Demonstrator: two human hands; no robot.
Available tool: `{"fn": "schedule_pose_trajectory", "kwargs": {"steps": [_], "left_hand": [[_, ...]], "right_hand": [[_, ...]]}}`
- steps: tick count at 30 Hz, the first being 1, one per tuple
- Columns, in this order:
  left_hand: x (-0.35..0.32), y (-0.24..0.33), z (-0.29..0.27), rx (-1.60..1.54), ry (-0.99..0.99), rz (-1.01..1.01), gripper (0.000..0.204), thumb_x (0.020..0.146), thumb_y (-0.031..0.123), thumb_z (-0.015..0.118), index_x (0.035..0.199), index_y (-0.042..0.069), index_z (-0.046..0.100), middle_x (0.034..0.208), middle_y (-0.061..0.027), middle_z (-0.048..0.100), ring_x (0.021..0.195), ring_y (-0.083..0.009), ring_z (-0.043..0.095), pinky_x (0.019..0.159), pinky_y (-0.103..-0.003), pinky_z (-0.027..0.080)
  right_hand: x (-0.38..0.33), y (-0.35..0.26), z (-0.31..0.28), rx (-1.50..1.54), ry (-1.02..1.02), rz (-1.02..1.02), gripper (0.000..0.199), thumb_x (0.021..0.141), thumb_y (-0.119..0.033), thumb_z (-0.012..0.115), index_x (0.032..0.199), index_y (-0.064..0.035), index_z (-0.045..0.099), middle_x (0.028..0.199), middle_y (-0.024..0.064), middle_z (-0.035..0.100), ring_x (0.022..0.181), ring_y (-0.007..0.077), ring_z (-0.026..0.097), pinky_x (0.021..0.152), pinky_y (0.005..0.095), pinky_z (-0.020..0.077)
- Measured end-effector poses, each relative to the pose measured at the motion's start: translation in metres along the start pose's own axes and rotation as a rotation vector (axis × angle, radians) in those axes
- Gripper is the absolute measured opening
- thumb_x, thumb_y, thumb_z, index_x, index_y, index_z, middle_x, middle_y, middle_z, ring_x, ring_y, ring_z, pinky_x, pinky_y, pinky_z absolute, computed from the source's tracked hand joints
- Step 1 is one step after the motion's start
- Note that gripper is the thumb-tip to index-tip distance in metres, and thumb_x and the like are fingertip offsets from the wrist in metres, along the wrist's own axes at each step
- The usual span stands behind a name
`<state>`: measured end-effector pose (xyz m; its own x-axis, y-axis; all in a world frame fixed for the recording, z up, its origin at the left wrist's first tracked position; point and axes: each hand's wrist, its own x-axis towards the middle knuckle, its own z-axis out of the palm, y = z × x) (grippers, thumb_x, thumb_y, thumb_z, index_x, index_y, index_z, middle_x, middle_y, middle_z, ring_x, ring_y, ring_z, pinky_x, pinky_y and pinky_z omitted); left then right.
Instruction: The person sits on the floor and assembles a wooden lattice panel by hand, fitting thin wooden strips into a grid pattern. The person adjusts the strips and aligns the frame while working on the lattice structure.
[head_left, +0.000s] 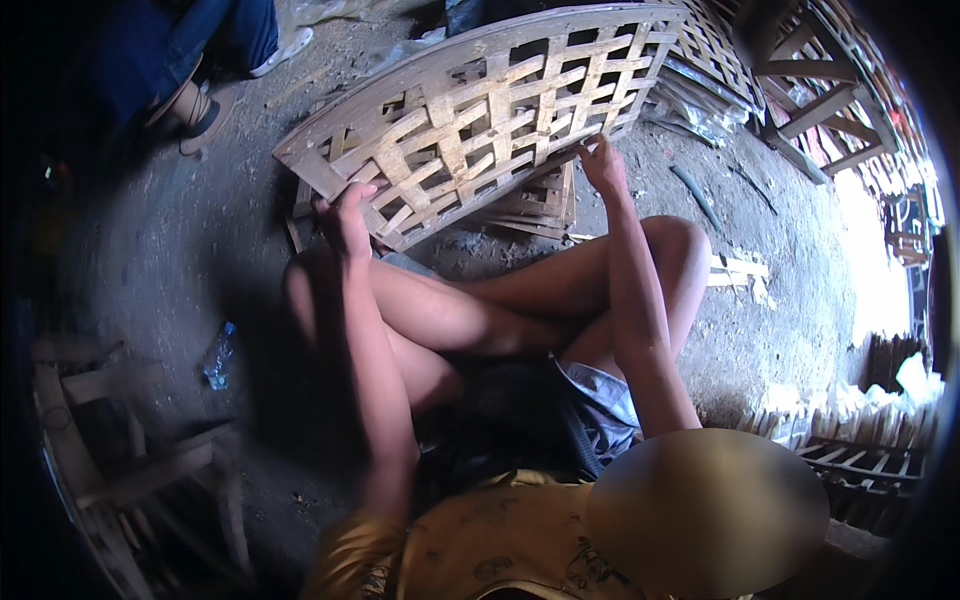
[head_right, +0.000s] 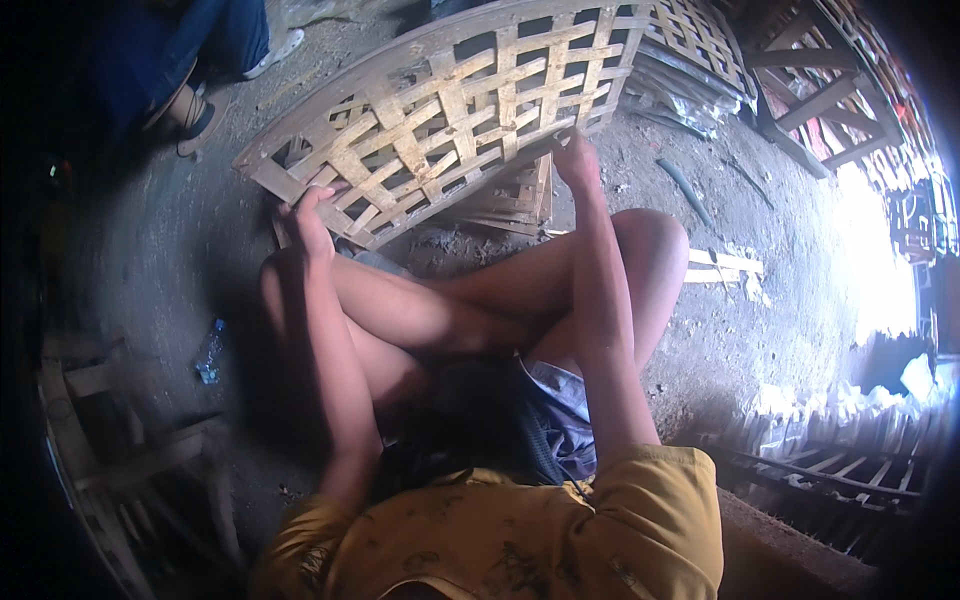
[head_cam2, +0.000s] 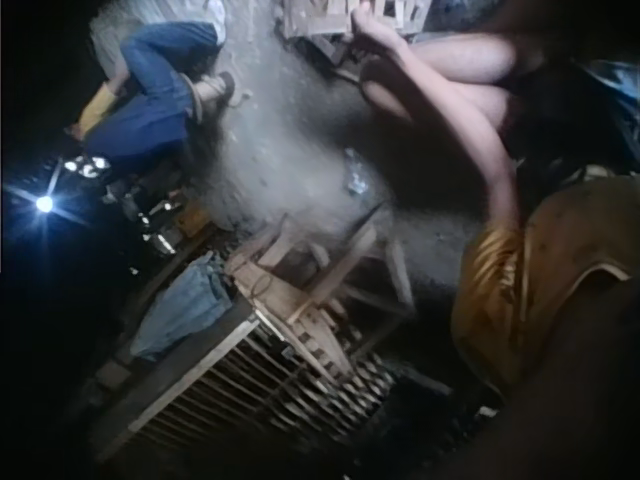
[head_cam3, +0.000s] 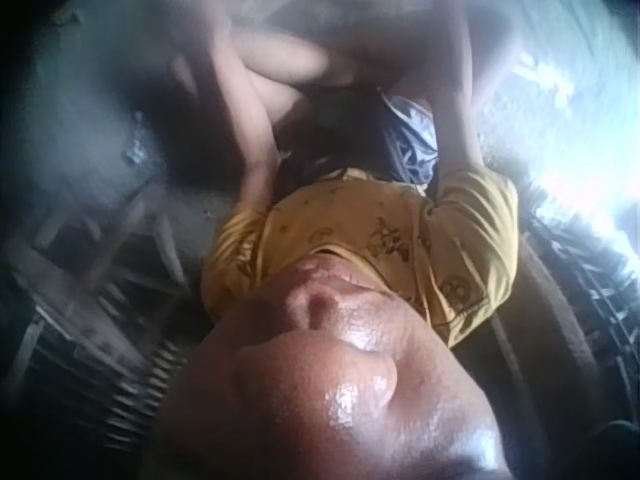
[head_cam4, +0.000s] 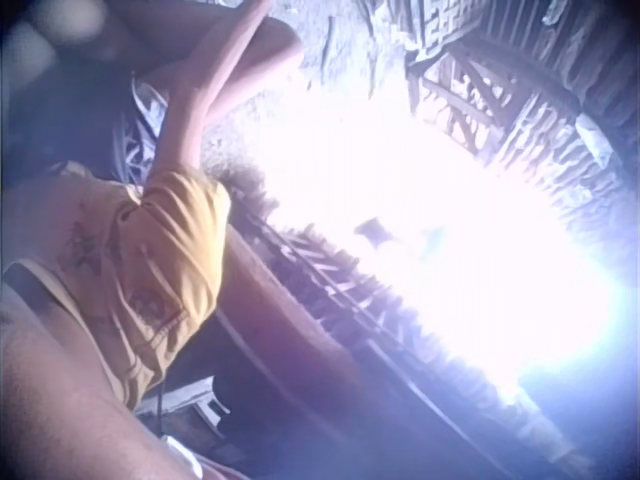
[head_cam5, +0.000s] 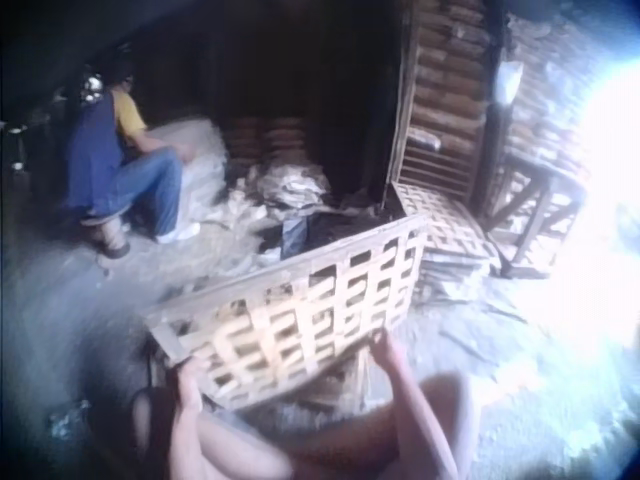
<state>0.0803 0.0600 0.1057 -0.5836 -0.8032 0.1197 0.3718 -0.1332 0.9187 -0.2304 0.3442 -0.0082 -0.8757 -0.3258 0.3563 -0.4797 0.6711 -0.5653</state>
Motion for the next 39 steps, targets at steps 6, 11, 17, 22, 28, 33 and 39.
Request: {"fn": "schedule_pose_trajectory", "kwargs": {"steps": [6,11,17,22,28,33,39], "left_hand": [[0.005,-0.008,-0.003,0.003,0.027,0.036,0.039,0.071,0.003,0.063,0.108,-0.009,0.062,0.100,-0.0162,0.069,0.084,-0.0252,0.071,0.083,-0.035,0.056],[0.001,-0.003,-0.006,0.045,0.012,0.069,0.034,0.071,0.003,0.063,0.103,-0.009,0.065,0.097,-0.0160,0.071,0.084,-0.0245,0.071,0.083,-0.034,0.055],[0.006,-0.005,-0.002,0.013,-0.023,0.022,0.036,0.071,0.000,0.062,0.106,-0.009,0.064,0.099,-0.0156,0.070,0.085,-0.0244,0.070,0.083,-0.034,0.056],[0.006,-0.008,-0.010,0.001,0.021,0.031,0.038,0.071,-0.001,0.062,0.108,-0.008,0.063,0.101,-0.0151,0.069,0.084,-0.0246,0.070,0.083,-0.035,0.056],[0.008,-0.008,-0.001,0.012,0.002,0.069,0.037,0.071,0.002,0.063,0.106,-0.008,0.063,0.100,-0.0148,0.069,0.084,-0.0247,0.069,0.083,-0.035,0.055],[0.002,-0.002,-0.008,0.028,0.046,-0.027,0.041,0.069,0.004,0.064,0.109,-0.006,0.064,0.110,-0.0132,0.066,0.101,-0.0251,0.062,0.093,-0.036,0.048],[0.005,-0.005,0.001,0.067,0.113,-0.063,0.044,0.070,0.006,0.065,0.112,-0.006,0.058,0.107,-0.0161,0.065,0.095,-0.0275,0.066,0.085,-0.037,0.054]], "right_hand": [[-0.002,-0.006,-0.002,-0.010,0.003,-0.073,0.023,0.086,-0.025,0.073,0.101,-0.0076,0.072,0.077,0.0197,0.068,0.070,0.0345,0.068,0.065,0.0450,0.0517],[-0.004,-0.012,0.006,-0.064,0.065,-0.015,0.013,0.089,-0.019,0.066,0.088,-0.0060,0.069,0.084,0.0224,0.068,0.082,0.0413,0.067,0.073,0.0500,0.0520],[0.000,0.005,-0.016,-0.218,0.040,0.159,0.027,0.093,-0.029,0.061,0.102,-0.0059,0.072,0.094,0.0253,0.070,0.089,0.0449,0.067,0.080,0.0518,0.0523],[-0.008,-0.014,-0.011,-0.085,0.012,0.087,0.031,0.096,-0.030,0.057,0.108,-0.0059,0.072,0.095,0.0264,0.070,0.093,0.0461,0.067,0.083,0.0507,0.0526],[-0.007,-0.010,0.006,-0.055,-0.031,-0.001,0.026,0.097,-0.024,0.054,0.110,-0.0056,0.068,0.095,0.0286,0.069,0.096,0.0478,0.065,0.083,0.0547,0.0508],[-0.012,-0.021,0.012,-0.028,-0.005,-0.028,0.020,0.096,-0.019,0.054,0.101,-0.0036,0.066,0.090,0.0271,0.068,0.087,0.0488,0.065,0.078,0.0567,0.0510],[-0.007,-0.018,-0.005,-0.158,0.090,-0.086,0.017,0.096,-0.017,0.055,0.099,-0.0041,0.066,0.084,0.0257,0.068,0.078,0.0462,0.066,0.070,0.0554,0.0515]]}}
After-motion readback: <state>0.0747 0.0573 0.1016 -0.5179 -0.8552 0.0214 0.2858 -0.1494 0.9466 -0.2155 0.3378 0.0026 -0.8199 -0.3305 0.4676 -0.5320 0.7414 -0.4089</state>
